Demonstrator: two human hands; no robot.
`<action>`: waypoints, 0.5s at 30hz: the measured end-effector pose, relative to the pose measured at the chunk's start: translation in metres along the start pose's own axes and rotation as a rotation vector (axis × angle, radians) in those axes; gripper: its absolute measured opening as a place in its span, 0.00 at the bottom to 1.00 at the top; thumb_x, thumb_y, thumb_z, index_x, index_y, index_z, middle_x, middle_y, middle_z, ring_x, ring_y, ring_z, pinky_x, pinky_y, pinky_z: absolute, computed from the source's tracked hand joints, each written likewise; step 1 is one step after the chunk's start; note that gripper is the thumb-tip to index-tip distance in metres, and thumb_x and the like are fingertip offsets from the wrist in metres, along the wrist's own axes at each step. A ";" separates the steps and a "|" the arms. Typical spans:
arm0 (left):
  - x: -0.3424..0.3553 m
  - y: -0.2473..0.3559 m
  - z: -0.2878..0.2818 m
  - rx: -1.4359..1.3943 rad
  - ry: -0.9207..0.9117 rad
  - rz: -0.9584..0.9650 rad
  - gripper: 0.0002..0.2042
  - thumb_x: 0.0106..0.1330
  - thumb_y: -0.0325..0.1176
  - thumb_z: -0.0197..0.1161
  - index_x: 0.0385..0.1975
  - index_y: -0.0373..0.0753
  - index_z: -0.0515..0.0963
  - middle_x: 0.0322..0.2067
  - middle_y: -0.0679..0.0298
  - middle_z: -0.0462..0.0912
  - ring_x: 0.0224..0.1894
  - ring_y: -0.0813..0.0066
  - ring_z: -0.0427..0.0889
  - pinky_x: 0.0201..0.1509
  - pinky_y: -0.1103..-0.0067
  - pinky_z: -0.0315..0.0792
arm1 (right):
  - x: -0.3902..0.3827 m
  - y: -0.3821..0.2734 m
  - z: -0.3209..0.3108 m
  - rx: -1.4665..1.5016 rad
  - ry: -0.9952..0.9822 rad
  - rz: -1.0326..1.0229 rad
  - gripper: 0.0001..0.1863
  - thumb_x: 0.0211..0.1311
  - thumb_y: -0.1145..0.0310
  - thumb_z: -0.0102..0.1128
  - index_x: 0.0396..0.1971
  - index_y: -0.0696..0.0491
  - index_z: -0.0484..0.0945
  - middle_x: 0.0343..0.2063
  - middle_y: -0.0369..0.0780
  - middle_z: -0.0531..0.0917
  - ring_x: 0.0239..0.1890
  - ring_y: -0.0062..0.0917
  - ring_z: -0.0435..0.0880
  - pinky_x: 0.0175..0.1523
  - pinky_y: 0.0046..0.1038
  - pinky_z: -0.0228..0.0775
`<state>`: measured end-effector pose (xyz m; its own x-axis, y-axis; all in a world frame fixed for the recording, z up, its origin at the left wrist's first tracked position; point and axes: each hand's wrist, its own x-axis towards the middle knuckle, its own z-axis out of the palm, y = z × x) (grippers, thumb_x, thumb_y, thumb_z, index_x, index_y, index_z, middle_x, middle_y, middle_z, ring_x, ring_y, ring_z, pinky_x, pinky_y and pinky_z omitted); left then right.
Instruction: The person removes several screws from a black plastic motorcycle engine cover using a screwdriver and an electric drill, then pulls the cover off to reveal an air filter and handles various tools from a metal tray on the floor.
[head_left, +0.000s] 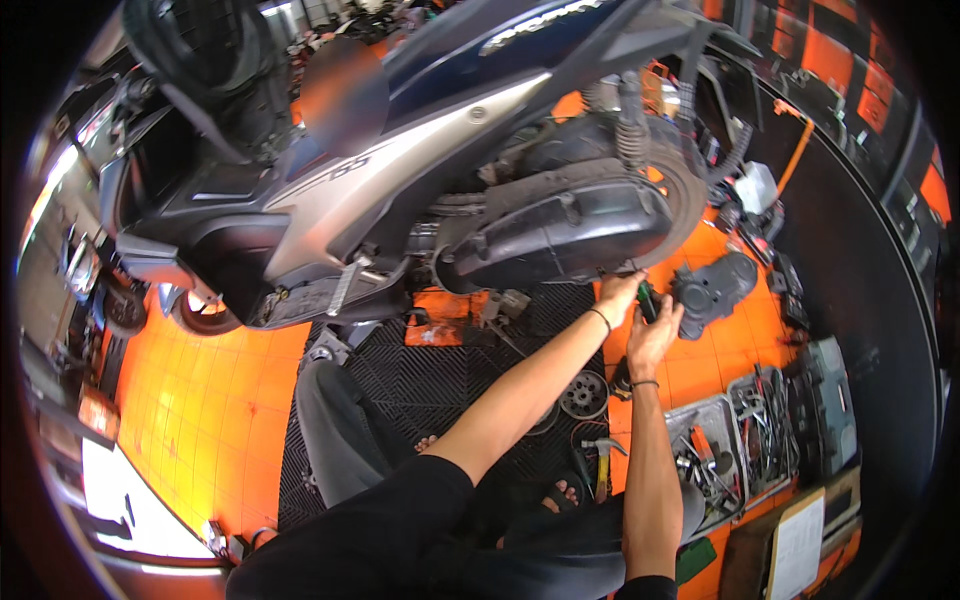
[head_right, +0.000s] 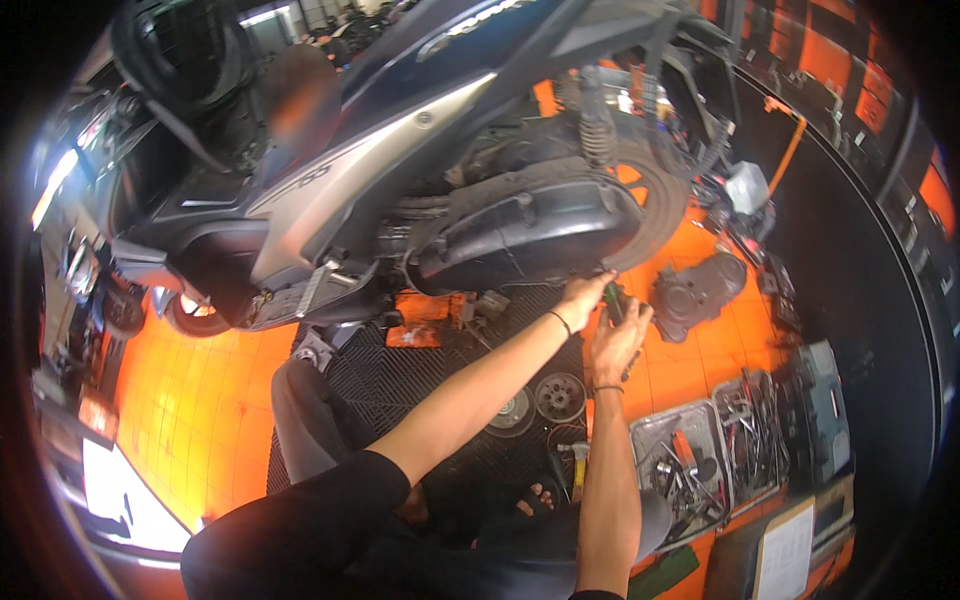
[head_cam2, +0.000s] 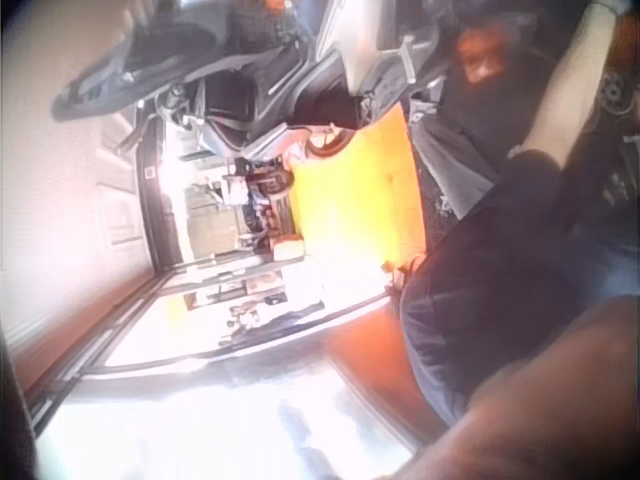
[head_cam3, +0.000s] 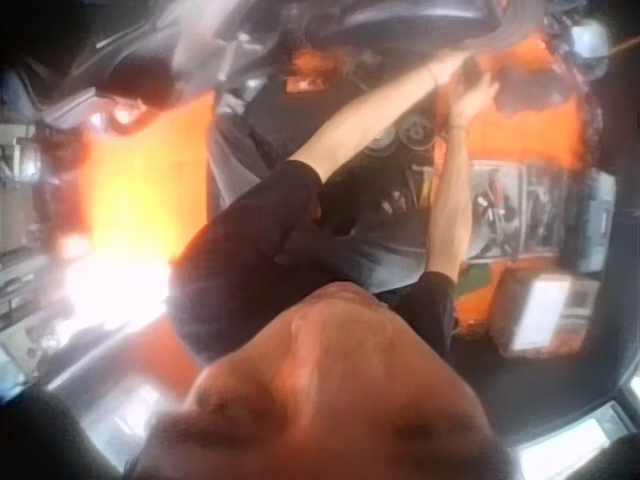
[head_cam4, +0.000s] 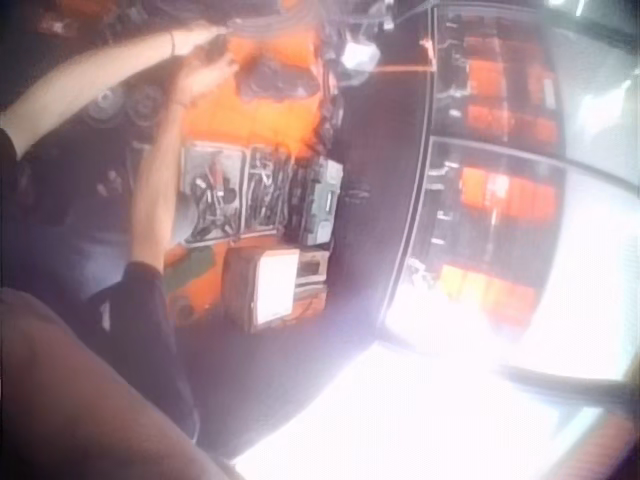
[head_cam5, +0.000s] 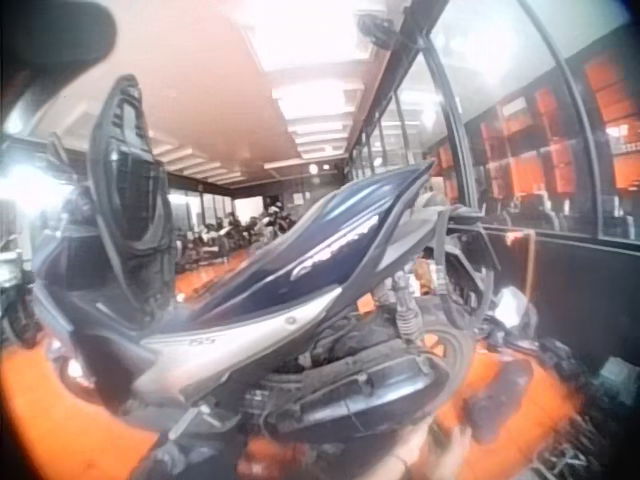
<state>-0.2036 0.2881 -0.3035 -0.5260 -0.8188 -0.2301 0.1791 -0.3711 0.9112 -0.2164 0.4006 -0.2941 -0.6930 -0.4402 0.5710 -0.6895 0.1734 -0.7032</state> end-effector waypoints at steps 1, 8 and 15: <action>0.010 0.001 -0.014 0.045 0.022 -0.001 0.12 0.68 0.40 0.65 0.41 0.39 0.85 0.40 0.66 0.87 0.39 0.74 0.83 0.50 0.73 0.71 | -0.002 -0.016 0.006 0.023 0.026 -0.013 0.19 0.51 0.79 0.67 0.45 0.60 0.76 0.43 0.52 0.76 0.47 0.48 0.77 0.54 0.44 0.69; -0.010 0.020 -0.007 0.157 -0.038 -0.015 0.23 0.68 0.47 0.64 0.53 0.33 0.80 0.58 0.49 0.78 0.66 0.60 0.70 0.68 0.67 0.62 | 0.011 0.014 -0.028 1.406 -0.416 1.158 0.20 0.74 0.49 0.50 0.42 0.54 0.70 0.24 0.37 0.72 0.18 0.14 0.62 0.22 0.16 0.57; -0.001 0.014 -0.009 -0.055 0.037 0.139 0.15 0.64 0.34 0.69 0.47 0.33 0.82 0.48 0.58 0.84 0.51 0.68 0.79 0.57 0.71 0.69 | -0.002 -0.005 0.009 1.033 -0.068 0.735 0.09 0.67 0.71 0.60 0.41 0.54 0.70 0.35 0.38 0.77 0.25 0.15 0.70 0.28 0.18 0.64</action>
<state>-0.1927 0.2798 -0.2938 -0.4622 -0.8791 -0.1168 0.2935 -0.2759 0.9153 -0.2100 0.3928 -0.2950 -0.8077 -0.5820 -0.0943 0.3575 -0.3562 -0.8633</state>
